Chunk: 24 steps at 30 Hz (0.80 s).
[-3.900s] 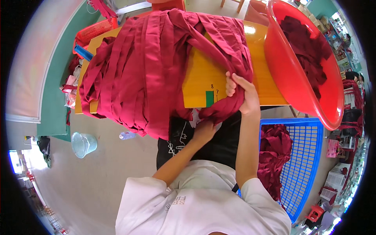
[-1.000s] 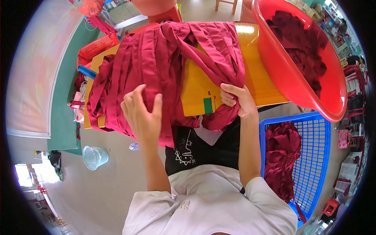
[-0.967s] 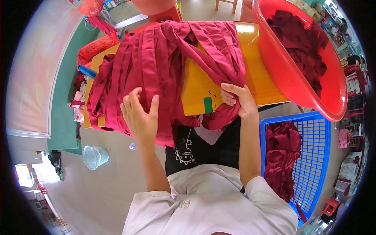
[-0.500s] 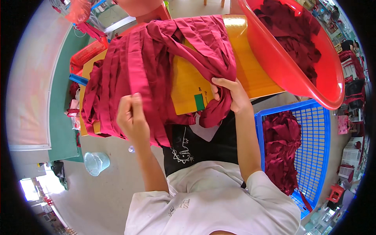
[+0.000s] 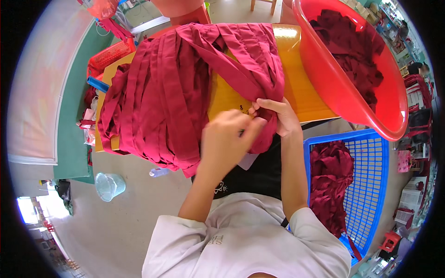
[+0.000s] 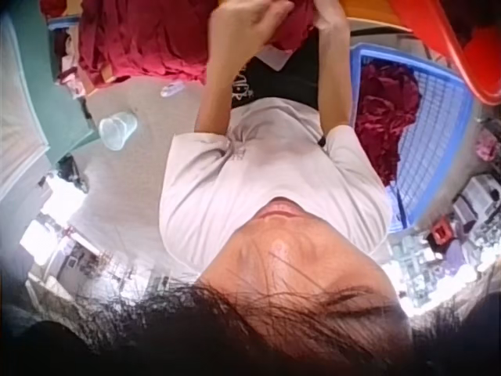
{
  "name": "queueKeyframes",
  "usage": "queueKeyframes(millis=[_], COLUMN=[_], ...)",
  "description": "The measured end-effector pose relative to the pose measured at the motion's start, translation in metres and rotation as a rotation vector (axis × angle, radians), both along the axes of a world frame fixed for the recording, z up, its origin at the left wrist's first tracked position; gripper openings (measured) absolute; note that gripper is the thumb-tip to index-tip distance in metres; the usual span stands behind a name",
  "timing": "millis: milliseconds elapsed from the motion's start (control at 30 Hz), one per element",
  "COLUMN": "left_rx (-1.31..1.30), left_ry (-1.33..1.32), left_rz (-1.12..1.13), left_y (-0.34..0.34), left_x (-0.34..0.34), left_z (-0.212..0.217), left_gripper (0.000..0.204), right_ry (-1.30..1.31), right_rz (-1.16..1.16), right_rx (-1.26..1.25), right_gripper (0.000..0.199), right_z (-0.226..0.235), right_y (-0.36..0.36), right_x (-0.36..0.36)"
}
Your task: Sort and inspect red fabric strips in a garment factory.
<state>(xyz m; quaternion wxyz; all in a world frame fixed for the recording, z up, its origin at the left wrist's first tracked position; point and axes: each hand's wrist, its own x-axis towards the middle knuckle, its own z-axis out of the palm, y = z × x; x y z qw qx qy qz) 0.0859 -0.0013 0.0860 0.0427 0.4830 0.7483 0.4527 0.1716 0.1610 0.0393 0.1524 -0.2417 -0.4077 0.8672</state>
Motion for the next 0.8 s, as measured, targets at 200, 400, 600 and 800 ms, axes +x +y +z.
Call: queueKeyframes(millis=[200,400,600,800], left_rx=[-0.224,-0.539,-0.223,0.082], left_ry=[0.126,-0.037,-0.066,0.249], left_rz=[0.683,0.707,0.594,0.747], left_y=[-0.061,-0.071,-0.073,-0.078], left_x=[-0.054,-0.067,-0.074,-0.081], left_z=[0.010,0.007,0.004,0.007], left_gripper=[0.029,0.034,0.032,0.024], right_ry=[0.095,-0.108,-0.044,0.067], right_rz=[0.049,0.104,0.126,0.172], right_rx=[-0.006,0.183,0.145,0.112], right_gripper=[0.016,0.012,0.022,0.026], right_z=[-0.003,0.025,0.015,0.005], right_y=[0.003,-0.007,-0.006,0.003], right_x=[-0.003,-0.007,-0.007,-0.004])
